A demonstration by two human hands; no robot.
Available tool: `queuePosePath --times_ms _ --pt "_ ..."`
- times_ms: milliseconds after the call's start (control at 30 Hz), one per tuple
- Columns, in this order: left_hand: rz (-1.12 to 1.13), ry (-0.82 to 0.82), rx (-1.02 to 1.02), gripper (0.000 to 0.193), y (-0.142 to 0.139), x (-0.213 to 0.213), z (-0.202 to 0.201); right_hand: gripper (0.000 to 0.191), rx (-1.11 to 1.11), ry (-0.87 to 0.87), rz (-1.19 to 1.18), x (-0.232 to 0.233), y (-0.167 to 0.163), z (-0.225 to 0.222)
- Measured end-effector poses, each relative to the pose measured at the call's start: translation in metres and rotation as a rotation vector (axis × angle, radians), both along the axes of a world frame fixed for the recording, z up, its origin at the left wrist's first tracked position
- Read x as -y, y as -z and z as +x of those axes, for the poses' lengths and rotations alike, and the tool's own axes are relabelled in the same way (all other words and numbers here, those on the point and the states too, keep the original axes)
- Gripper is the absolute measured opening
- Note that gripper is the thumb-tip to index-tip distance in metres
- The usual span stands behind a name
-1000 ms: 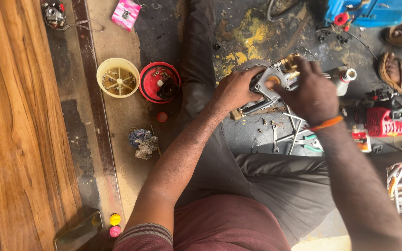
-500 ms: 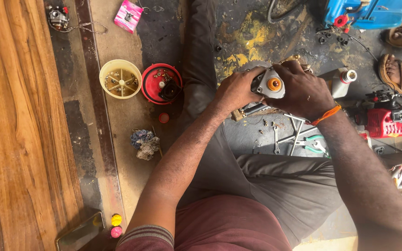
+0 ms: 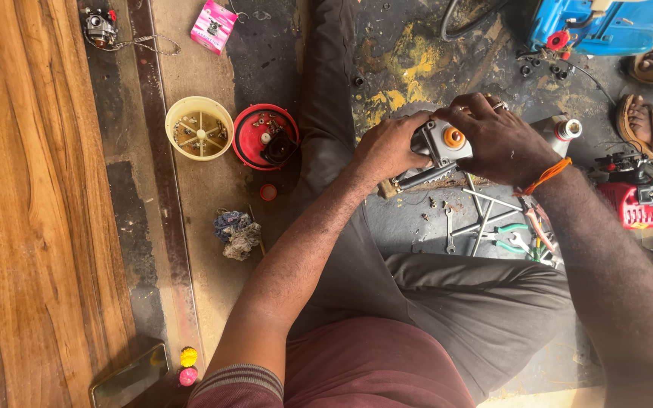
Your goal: The person pours liquid from a bottle into a carburetor, then uses a wrench to tighten a bolt on the carburetor. The person is sitting on the floor in a workshop environment.
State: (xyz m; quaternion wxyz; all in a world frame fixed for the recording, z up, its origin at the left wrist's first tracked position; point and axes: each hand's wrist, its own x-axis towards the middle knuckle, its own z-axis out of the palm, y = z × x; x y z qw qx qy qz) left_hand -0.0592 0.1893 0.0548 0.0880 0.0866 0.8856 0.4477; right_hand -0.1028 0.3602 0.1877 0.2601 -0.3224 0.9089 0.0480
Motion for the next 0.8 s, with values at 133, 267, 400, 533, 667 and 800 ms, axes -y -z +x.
queuePosePath --times_ms 133,267,400,533,667,800 --pt "0.018 -0.011 -0.01 0.073 -0.003 0.001 0.002 0.091 -0.049 -0.094 -0.124 -0.002 0.002 0.004" --pt "0.014 -0.017 -0.006 0.072 -0.007 0.001 0.003 0.085 -0.086 -0.127 -0.156 -0.009 0.006 0.005" --pt "0.002 -0.011 0.014 0.066 -0.007 0.001 0.004 0.083 -0.084 -0.135 -0.199 -0.013 0.008 0.007" --pt "0.013 -0.028 -0.038 0.071 -0.002 0.001 0.003 0.083 -0.133 -0.161 -0.194 -0.012 0.007 0.01" --pt "0.034 -0.01 -0.02 0.07 0.001 0.0 0.002 0.085 -0.091 -0.101 -0.167 -0.01 0.0 0.012" --pt "0.034 -0.014 0.013 0.072 0.0 -0.001 0.002 0.094 -0.059 -0.054 -0.167 -0.006 -0.007 0.016"
